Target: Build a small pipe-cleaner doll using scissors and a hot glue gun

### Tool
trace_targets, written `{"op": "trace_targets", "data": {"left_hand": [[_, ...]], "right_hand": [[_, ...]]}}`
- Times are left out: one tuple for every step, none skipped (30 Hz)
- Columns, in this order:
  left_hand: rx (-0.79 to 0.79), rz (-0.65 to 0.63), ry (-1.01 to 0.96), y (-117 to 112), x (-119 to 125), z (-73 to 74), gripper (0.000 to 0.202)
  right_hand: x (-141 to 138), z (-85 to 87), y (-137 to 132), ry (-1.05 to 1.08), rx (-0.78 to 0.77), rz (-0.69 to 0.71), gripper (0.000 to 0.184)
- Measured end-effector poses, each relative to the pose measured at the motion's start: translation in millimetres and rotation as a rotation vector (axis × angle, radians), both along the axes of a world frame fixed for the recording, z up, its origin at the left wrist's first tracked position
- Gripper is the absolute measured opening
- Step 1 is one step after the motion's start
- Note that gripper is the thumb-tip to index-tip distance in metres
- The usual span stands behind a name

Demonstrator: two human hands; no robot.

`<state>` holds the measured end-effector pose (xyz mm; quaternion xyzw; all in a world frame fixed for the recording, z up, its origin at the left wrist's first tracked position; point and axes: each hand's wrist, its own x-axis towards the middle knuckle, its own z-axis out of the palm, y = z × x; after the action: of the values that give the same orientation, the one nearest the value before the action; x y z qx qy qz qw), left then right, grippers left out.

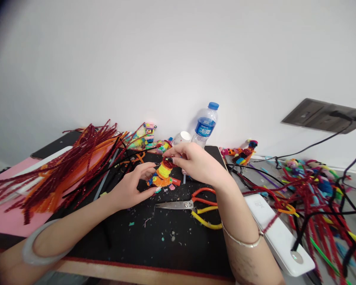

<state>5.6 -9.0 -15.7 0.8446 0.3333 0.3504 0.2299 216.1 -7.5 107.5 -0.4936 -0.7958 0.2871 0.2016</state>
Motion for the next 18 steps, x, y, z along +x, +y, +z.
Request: {"op": "trace_targets", "data": {"left_hand": [[0.001,-0.002,0.0,-0.1,0.1,-0.2,0.057],[0.002,-0.002,-0.001,-0.1,0.3,-0.3,0.057],[0.002,-0.002,-0.001,-0.1,0.5,-0.4,0.057],[0.002,-0.002,-0.002,-0.1,0.7,-0.5,0.057],[0.002,-0.003,-0.003,-0.1,0.8,-0.6,0.057],[0.002,-0.003,-0.005,-0.1,0.9,-0.6,0.057],[0.001,-0.005,-0.005,-0.1,0.9,-0.5,0.057],[0.001,-0.006,-0.005,-0.1,0.8,-0.4,0.057],[0.001,-0.005,-0.005,-0.2,0.6,-0.3,0.057],[0.002,-0.005,-0.004,-0.3,0.5,-0.1,0.057],[0.002,-0.005,-0.003,-0.4,0.3,0.1,0.057],[0.002,-0.007,-0.001,-0.5,0.3,0.4,0.057],[0.004,-0.008,0.0,-0.5,0.2,0.7,0.057],[0.005,-0.006,0.001,-0.5,0.3,1.0,0.057],[0.005,-0.004,0.001,-0.4,0.4,1.3,0.057],[0.005,-0.002,0.001,-0.4,0.6,1.5,0.057],[0.004,0.001,-0.001,-0.3,0.8,1.5,0.057],[0.002,0.001,-0.002,-0.2,1.0,1.5,0.057]], "right_hand": [[-0.1,-0.4,0.2,0.004,0.003,0.004,0.025],[-0.3,-0.6,0.3,0.008,0.006,0.007,0.024],[-0.6,-0.8,0.3,0.011,0.005,0.007,0.023],[-0.8,-0.8,0.1,0.013,0.002,0.005,0.022],[-1.0,-0.7,0.0,0.013,-0.001,0.001,0.022],[-1.2,-0.6,-0.3,0.012,-0.001,-0.003,0.021],[-1.2,-0.4,-0.5,0.012,0.002,-0.005,0.021],[-1.2,-0.3,-0.6,0.012,0.007,-0.005,0.021],[-1.1,-0.2,-0.7,0.011,0.012,-0.004,0.021],[-1.0,-0.3,-0.7,0.009,0.016,-0.005,0.02],[-0.8,-0.4,-0.6,0.009,0.017,-0.006,0.02],[-0.7,-0.7,-0.5,0.01,0.014,-0.009,0.02],[-0.6,-0.9,-0.3,0.01,0.01,-0.012,0.019],[-0.6,-1.2,-0.2,0.011,0.007,-0.015,0.019],[-0.6,-1.5,-0.1,0.012,0.006,-0.017,0.019],[-0.7,-1.6,-0.1,0.011,0.008,-0.019,0.019],[-0.9,-1.7,-0.1,0.008,0.011,-0.02,0.018],[-1.0,-1.6,-0.1,0.005,0.015,-0.021,0.018]]}}
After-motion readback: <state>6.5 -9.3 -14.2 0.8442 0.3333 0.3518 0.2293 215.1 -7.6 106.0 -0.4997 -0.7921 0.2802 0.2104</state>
